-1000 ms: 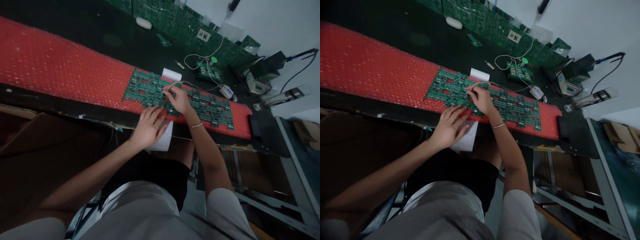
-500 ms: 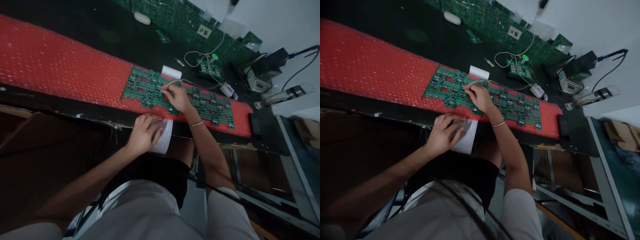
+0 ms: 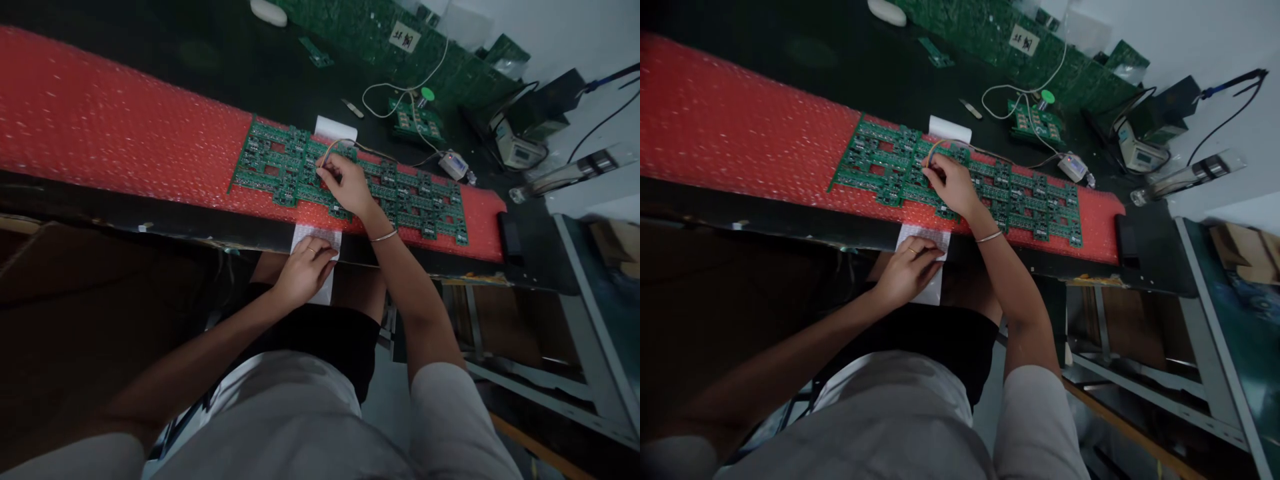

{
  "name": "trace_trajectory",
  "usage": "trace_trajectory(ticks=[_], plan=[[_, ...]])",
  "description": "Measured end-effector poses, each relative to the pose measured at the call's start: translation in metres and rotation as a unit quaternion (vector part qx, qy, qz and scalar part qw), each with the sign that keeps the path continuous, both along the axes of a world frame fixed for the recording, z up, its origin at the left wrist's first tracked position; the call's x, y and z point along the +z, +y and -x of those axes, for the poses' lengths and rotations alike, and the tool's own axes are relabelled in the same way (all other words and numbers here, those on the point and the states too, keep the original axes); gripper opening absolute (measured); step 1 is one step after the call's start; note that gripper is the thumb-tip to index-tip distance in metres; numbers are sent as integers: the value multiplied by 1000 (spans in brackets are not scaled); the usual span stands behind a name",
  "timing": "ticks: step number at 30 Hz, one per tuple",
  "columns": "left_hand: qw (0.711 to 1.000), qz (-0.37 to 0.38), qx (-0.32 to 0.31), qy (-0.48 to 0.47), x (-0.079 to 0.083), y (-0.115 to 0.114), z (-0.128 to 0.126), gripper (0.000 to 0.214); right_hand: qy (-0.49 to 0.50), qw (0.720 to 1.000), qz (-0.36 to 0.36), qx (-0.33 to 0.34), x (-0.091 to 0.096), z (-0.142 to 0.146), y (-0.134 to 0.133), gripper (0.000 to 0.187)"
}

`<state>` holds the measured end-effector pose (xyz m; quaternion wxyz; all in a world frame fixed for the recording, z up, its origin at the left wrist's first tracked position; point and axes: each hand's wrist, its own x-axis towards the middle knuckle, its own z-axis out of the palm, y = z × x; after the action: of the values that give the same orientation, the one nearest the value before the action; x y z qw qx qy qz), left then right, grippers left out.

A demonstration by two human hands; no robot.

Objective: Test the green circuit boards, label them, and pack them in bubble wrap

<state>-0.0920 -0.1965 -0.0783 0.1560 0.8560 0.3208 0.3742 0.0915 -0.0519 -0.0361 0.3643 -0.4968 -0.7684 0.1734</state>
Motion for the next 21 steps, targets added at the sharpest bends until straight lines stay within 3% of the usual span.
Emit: trace_trajectory(ticks=[11,21], plan=[[997,53,34,-34,4,-3,-2,12,5,1000,-5,1,0,2,-2,27],[997,42,27,-52,5,-7,-6,16,13,1000,-2,5,-5,1,-1,26]])
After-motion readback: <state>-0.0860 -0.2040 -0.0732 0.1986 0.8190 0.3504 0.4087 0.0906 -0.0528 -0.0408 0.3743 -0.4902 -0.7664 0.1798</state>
